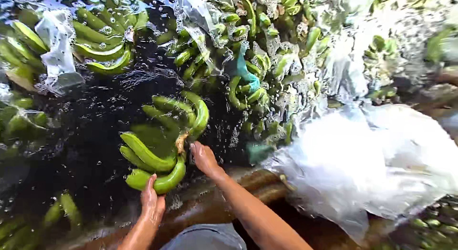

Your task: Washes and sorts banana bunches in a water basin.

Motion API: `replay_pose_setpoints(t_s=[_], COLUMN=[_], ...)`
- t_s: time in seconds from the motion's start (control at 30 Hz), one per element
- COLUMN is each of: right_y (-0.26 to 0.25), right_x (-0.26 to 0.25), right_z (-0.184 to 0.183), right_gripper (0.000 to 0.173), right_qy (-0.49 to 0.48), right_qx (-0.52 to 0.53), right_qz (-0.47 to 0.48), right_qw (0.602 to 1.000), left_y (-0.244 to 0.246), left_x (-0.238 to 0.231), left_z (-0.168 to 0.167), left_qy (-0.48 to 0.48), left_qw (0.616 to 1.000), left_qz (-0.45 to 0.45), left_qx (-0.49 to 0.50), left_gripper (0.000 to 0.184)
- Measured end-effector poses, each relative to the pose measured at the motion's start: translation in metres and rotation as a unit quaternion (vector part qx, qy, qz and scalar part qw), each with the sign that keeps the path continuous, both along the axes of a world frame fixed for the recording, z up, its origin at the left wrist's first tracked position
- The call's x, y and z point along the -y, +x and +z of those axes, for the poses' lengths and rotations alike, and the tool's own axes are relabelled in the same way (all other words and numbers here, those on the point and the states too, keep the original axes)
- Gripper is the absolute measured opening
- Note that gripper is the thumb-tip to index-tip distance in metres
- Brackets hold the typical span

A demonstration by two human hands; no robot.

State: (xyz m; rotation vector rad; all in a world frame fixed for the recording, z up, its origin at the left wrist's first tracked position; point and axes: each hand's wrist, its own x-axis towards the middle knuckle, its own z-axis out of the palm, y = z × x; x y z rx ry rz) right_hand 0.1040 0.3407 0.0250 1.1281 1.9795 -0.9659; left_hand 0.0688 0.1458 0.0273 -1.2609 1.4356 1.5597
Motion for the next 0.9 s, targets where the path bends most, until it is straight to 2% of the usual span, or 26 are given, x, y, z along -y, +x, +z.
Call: replay_pose_setpoints(t_s=[0.1, 0.2, 0.3, 0.37, 0.4, 0.47, 0.53, 0.6, 0.67, 0.7, 0.77, 0.8, 0.83, 0.9], right_y=[0.013, 0.016, 0.035, 0.048, 0.051, 0.039, 0.022, 0.012, 0.024, 0.039, 0.073, 0.089, 0.103, 0.113], right_x=[-0.012, -0.016, -0.008, 0.008, 0.01, -0.013, -0.035, -0.034, -0.012, 0.001, 0.017, 0.017, 0.01, -0.019], right_z=[0.017, 0.007, 0.023, 0.047, 0.057, 0.055, 0.037, 0.016, 0.002, 0.004, 0.028, 0.042, 0.047, 0.031], right_gripper=[0.05, 0.05, 0.048, 0.044, 0.042, 0.043, 0.047, 0.047, 0.045, 0.043, 0.041, 0.039, 0.037, 0.04], right_qy=[-0.004, 0.043, -0.049, -0.103, -0.078, 0.041, 0.118, 0.137, 0.081, 0.011, -0.154, -0.19, -0.184, -0.127], right_qx=[0.001, 0.01, -0.028, -0.097, -0.116, -0.084, -0.027, -0.015, -0.071, -0.111, -0.156, -0.158, -0.149, -0.085], right_qz=[0.008, -0.014, -0.052, -0.081, -0.09, -0.046, 0.009, 0.015, -0.039, -0.074, -0.135, -0.172, -0.213, -0.248], right_qw=[1.0, 0.999, 0.997, 0.987, 0.986, 0.995, 0.993, 0.99, 0.993, 0.991, 0.966, 0.954, 0.948, 0.957], left_y=[0.012, 0.017, 0.016, 0.01, 0.011, 0.004, -0.004, -0.007, -0.002, 0.002, 0.01, 0.016, 0.021, 0.021], left_x=[0.007, -0.018, -0.031, -0.025, -0.019, -0.016, -0.02, -0.029, -0.036, -0.035, -0.027, -0.02, -0.012, -0.004], left_z=[0.014, 0.018, 0.009, 0.008, 0.012, 0.019, 0.027, 0.033, 0.03, 0.024, 0.008, 0.001, -0.003, -0.01], left_qy=[0.017, 0.026, 0.021, 0.026, 0.03, 0.042, 0.048, 0.046, 0.037, 0.035, 0.032, 0.033, 0.033, 0.03], left_qw=[1.0, 1.0, 0.999, 0.999, 0.999, 0.999, 0.998, 0.998, 0.999, 0.999, 0.998, 0.997, 0.995, 0.992], left_qz=[-0.007, -0.01, -0.019, -0.022, -0.024, -0.023, -0.027, -0.03, -0.029, -0.03, -0.038, -0.046, -0.053, -0.058], left_qx=[-0.007, -0.003, -0.023, -0.021, -0.012, -0.005, -0.001, 0.003, 0.001, -0.01, -0.041, -0.06, -0.075, -0.107], left_gripper=[0.033, 0.035, 0.046, 0.041, 0.038, 0.035, 0.035, 0.035, 0.037, 0.038, 0.041, 0.042, 0.042, 0.038])
